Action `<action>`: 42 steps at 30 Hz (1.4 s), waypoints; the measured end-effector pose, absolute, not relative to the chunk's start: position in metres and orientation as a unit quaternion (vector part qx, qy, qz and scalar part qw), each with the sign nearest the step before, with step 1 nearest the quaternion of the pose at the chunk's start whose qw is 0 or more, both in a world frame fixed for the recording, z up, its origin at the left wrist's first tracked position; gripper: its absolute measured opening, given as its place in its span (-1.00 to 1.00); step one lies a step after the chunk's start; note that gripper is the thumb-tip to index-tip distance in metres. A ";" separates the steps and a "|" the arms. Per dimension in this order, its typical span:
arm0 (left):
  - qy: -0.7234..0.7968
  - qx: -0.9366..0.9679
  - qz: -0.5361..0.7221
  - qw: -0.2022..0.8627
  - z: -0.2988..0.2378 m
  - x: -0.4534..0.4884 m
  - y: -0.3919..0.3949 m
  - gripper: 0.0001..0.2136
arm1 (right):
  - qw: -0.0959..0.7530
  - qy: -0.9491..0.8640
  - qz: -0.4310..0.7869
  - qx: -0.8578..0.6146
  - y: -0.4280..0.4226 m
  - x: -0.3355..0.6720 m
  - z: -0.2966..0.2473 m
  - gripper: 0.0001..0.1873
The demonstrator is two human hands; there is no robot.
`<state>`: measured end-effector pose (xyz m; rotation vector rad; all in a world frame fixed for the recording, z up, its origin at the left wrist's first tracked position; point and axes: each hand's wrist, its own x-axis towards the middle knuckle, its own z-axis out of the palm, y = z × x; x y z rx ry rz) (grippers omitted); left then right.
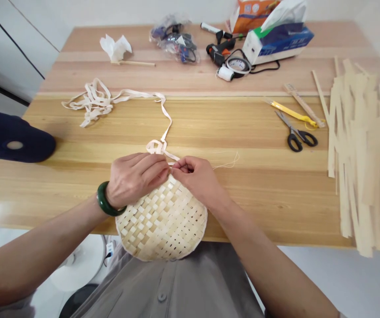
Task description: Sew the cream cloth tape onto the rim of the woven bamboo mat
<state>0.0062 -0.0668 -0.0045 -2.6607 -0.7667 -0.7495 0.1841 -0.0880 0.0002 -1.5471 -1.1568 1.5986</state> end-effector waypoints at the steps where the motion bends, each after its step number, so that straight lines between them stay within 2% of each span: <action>1: -0.264 -0.917 -0.265 0.136 -0.005 0.006 -0.067 -0.90 | 0.309 -0.437 0.610 -0.584 -0.087 0.184 0.001 -0.83; 7: -0.263 -0.913 -0.280 0.138 -0.008 0.006 -0.069 -0.98 | 0.286 -0.459 0.591 -0.599 -0.086 0.177 0.005 -0.93; 25: -0.283 -0.900 -0.305 0.130 -0.016 0.004 -0.077 -0.95 | 0.309 -0.488 0.577 -0.578 -0.088 0.179 -0.008 -0.83; 36: -0.298 -0.898 -0.304 0.111 -0.019 0.002 -0.076 -0.93 | 0.291 -0.480 0.551 -0.617 -0.089 0.172 -0.001 -0.86; 39: -0.349 -0.883 -0.312 0.039 -0.018 0.004 -0.080 -0.92 | 0.297 -0.489 0.545 -0.613 -0.090 0.173 -0.003 -0.88; 42: -0.443 -0.828 -0.319 -0.129 -0.013 0.007 -0.086 -0.93 | 0.293 -0.490 0.542 -0.618 -0.091 0.174 -0.002 -0.90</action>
